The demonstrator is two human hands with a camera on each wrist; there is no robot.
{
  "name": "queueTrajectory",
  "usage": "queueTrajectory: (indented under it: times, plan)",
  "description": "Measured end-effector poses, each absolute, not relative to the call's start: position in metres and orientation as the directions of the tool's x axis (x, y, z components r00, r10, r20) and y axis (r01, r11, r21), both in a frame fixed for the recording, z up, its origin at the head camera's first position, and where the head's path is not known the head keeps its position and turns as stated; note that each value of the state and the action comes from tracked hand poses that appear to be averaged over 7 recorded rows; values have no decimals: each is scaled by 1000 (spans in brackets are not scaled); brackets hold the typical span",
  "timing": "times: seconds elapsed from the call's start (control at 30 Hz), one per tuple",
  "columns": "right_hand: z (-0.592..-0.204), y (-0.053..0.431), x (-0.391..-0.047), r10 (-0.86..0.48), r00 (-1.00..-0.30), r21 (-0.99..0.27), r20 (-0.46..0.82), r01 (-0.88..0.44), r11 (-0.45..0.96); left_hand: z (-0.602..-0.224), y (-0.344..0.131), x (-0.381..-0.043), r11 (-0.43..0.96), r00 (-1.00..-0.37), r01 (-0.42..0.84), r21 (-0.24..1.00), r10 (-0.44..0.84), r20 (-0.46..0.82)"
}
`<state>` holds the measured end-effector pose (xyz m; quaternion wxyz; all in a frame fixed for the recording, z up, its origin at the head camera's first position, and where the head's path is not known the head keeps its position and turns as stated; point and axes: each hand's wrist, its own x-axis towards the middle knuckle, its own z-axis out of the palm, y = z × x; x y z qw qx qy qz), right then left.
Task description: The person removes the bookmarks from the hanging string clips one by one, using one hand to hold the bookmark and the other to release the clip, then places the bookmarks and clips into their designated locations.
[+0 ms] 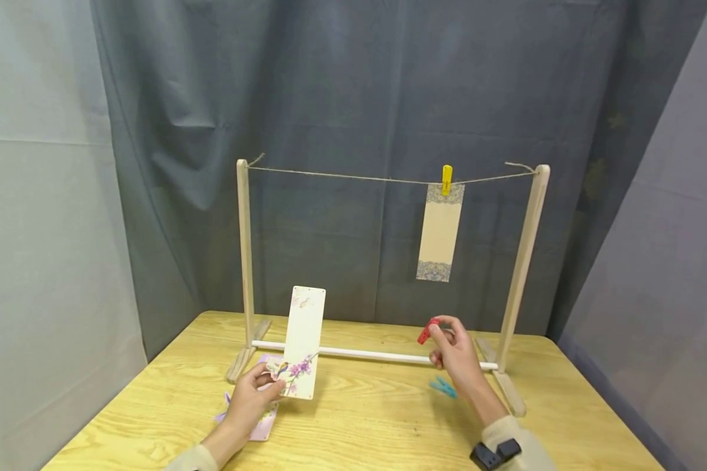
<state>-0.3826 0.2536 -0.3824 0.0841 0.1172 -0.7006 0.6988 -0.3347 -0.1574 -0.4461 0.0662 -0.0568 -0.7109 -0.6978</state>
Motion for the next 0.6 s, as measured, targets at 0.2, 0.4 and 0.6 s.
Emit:
queueTrajectory:
  times: [0.2, 0.4, 0.6]
  plan:
    - [-392, 259, -381, -67, -951, -953, 302, -302, -18, -447, -164, -331, 28, -986, 164, 986, -21, 165]
    - [-399, 264, -375, -78, -947, -950, 311, -311, -8, -448, -170, -325, 37, -989, 144, 989, -17, 145]
    - [-404, 269, -372, -44, -958, -958, 284, -285, 25, -449, -176, -320, 81, -989, 141, 987, -28, 143]
